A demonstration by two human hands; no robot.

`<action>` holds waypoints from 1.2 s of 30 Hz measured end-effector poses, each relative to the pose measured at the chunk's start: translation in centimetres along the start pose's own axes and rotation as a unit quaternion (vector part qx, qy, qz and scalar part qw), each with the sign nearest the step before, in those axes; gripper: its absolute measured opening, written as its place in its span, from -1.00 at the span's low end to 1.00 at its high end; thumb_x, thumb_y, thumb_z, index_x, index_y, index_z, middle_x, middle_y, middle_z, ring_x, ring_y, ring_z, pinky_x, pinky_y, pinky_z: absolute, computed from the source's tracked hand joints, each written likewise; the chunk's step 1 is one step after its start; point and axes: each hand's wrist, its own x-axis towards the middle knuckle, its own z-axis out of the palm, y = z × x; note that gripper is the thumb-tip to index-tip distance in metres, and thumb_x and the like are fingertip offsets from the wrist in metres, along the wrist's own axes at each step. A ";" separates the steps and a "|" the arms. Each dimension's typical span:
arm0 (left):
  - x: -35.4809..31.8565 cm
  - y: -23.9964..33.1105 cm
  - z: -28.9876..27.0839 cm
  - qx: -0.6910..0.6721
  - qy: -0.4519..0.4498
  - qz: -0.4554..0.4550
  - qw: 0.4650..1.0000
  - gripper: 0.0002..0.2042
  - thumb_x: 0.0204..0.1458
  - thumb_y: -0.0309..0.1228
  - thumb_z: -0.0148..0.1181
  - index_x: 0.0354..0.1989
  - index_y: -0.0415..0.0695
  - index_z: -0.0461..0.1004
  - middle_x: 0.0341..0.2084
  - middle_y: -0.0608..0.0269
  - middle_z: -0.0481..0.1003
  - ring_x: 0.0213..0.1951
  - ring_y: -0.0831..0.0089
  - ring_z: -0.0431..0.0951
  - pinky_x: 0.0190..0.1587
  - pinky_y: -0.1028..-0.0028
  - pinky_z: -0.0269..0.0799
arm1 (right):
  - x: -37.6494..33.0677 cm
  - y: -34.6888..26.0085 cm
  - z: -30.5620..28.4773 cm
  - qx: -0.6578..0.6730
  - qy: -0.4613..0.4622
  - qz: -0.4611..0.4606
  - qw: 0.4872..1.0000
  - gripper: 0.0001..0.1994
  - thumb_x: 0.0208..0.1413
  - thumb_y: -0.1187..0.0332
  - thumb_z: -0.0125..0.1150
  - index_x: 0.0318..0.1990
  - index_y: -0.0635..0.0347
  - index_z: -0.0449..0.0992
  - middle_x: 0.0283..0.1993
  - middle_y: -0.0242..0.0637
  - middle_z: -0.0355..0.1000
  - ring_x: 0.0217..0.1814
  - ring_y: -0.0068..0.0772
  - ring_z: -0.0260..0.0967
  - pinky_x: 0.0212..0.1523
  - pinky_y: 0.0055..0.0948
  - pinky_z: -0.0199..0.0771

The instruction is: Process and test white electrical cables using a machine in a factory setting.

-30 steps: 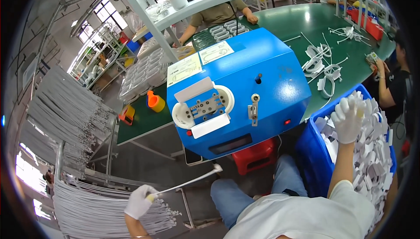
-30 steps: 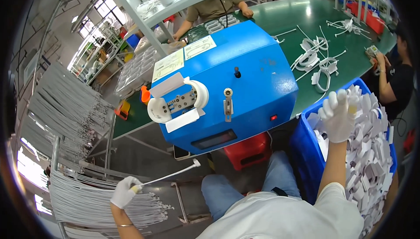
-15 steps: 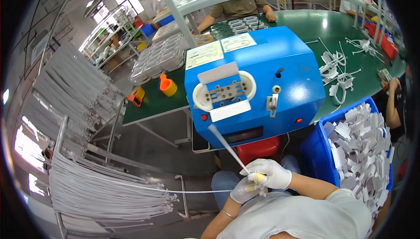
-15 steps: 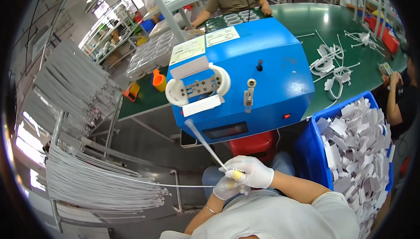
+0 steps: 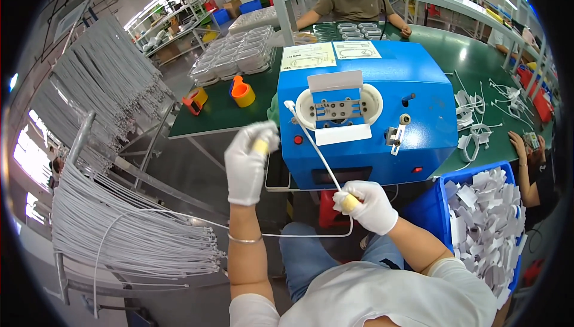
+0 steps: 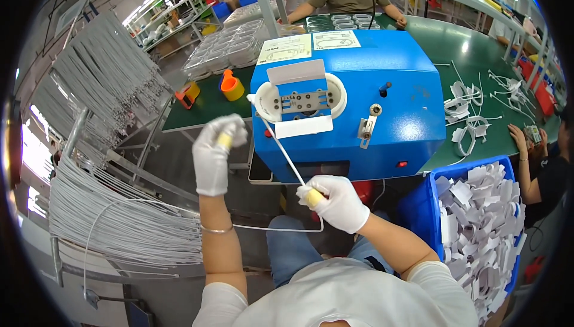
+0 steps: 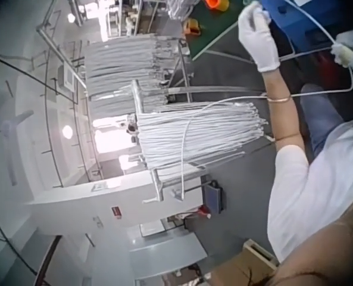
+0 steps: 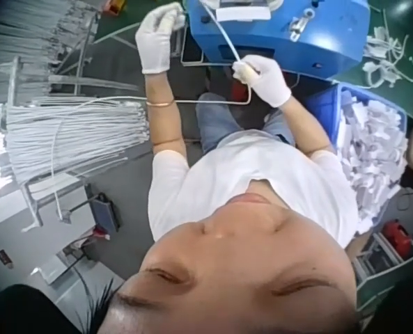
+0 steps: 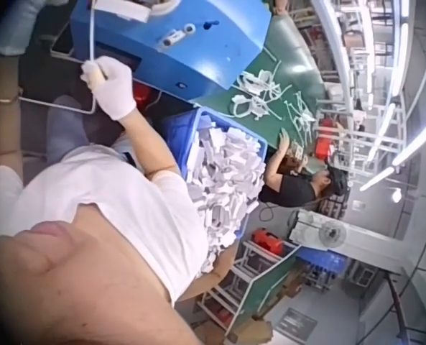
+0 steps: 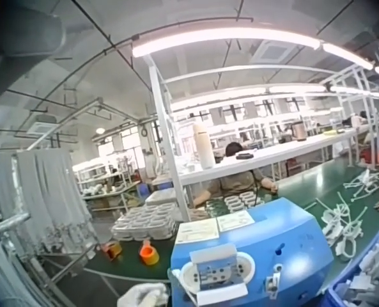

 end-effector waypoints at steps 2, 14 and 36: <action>1.7 1.0 1.3 -0.021 0.025 0.035 0.999 -0.85 0.13 -0.49 0.09 -0.17 -0.25 0.52 -0.30 0.26 0.54 -0.33 0.59 0.52 -0.21 0.58 0.48 | 0.0 -0.4 -0.1 0.092 0.001 0.104 0.990 -0.81 0.14 0.35 0.17 -0.42 0.30 0.51 -0.51 -0.38 0.42 -0.49 -0.66 0.32 -0.45 -0.61 0.35; 2.4 1.2 2.7 0.006 -0.058 0.022 0.998 -0.83 0.09 -0.51 0.15 -0.17 -0.30 0.50 -0.35 0.26 0.55 -0.29 0.60 0.50 -0.19 0.60 0.41 | -5.0 -2.1 -10.2 -0.014 0.048 0.131 0.990 -0.60 0.13 0.05 0.14 -0.48 0.28 0.44 -0.59 -0.29 0.41 -0.73 -0.58 0.33 -0.73 -0.66 0.29; -19.7 -12.5 -1.9 0.195 -0.259 -0.198 0.925 -0.85 0.02 -0.38 0.20 -0.30 -0.16 0.59 -0.35 0.13 0.57 -0.27 0.29 0.57 -0.17 0.41 0.45 | 3.5 -6.6 -16.9 -0.197 0.238 -0.037 0.950 -0.77 0.10 0.26 0.23 -0.41 0.27 0.50 -0.48 -0.39 0.42 -0.68 -0.76 0.17 -0.71 -0.74 0.12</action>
